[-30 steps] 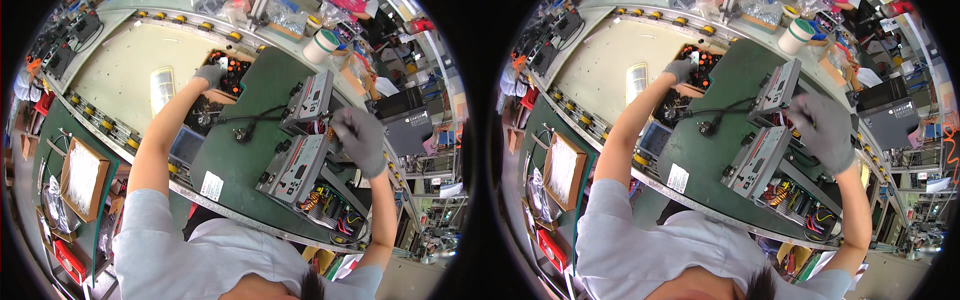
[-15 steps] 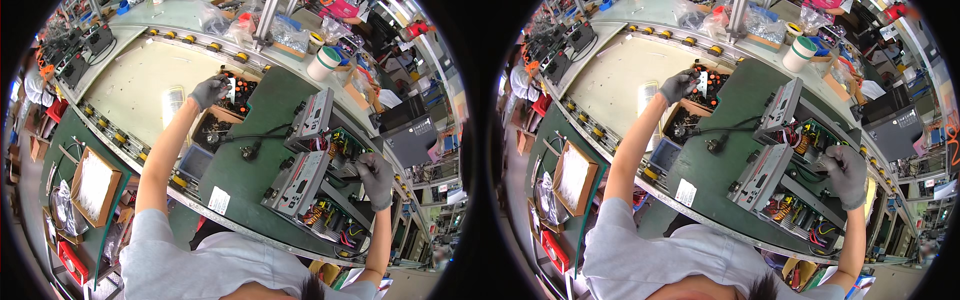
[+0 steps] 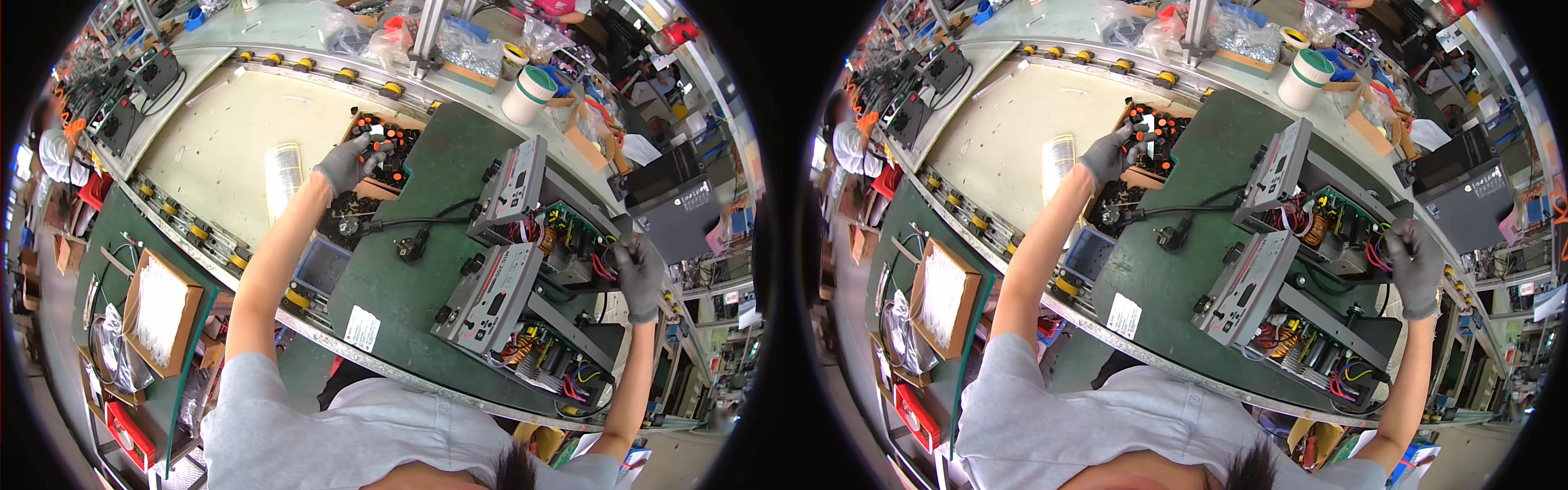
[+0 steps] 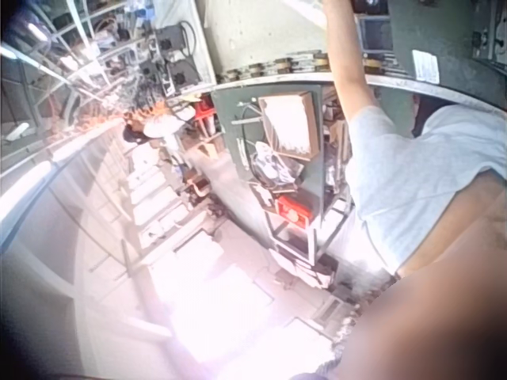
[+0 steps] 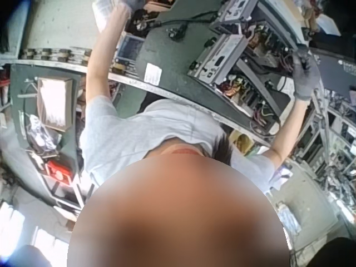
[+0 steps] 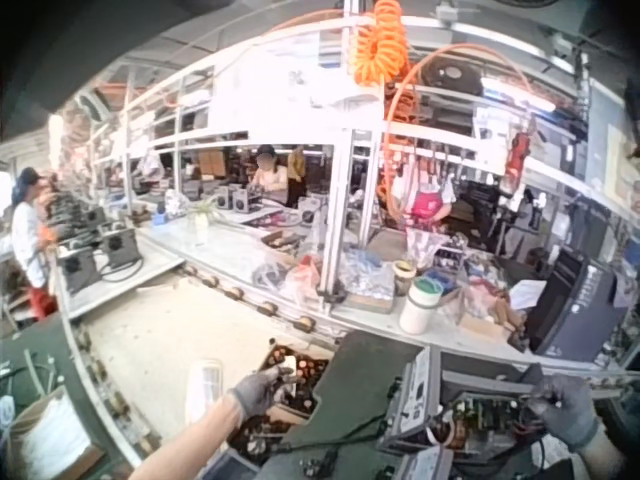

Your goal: The recorder is assembling and inspecting electronic power units on a factory production line, using various tools and applying labels.

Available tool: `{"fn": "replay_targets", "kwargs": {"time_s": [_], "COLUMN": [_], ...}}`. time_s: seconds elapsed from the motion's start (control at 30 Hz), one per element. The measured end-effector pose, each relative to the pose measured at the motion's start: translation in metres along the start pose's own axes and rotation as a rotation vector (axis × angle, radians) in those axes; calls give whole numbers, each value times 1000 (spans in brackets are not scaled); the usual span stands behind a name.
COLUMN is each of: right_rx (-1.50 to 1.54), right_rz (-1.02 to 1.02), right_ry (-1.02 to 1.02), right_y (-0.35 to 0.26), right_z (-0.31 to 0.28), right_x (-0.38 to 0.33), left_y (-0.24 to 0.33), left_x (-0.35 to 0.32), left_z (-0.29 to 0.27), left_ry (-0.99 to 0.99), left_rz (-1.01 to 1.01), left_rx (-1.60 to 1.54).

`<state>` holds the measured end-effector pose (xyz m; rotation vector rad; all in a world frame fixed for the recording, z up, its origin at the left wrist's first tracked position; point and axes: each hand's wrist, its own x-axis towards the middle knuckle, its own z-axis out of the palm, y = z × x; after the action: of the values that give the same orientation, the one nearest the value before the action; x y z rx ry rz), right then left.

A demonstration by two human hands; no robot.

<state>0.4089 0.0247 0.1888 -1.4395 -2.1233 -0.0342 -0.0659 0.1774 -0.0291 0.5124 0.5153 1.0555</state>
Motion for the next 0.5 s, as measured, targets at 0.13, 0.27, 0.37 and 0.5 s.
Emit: {"fn": "replay_targets", "kwargs": {"time_s": [0.13, 0.27, 0.37, 0.5], "right_rx": [79, 181, 220, 233], "right_rz": [194, 251, 434, 498], "right_ry": [160, 308, 271, 259], "right_y": [68, 116, 147, 158], "right_z": [-8, -7, 1, 21], "right_x": [0, 15, 10, 4], "left_y": [-21, -39, -50, -67], "left_x": [-2, -9, -12, -8], "left_z": [55, 109, 153, 178], "left_ry": [-99, -87, -96, -89], "left_rz": [-16, -25, -34, -137], "left_rx": [-12, 26, 106, 41]}}
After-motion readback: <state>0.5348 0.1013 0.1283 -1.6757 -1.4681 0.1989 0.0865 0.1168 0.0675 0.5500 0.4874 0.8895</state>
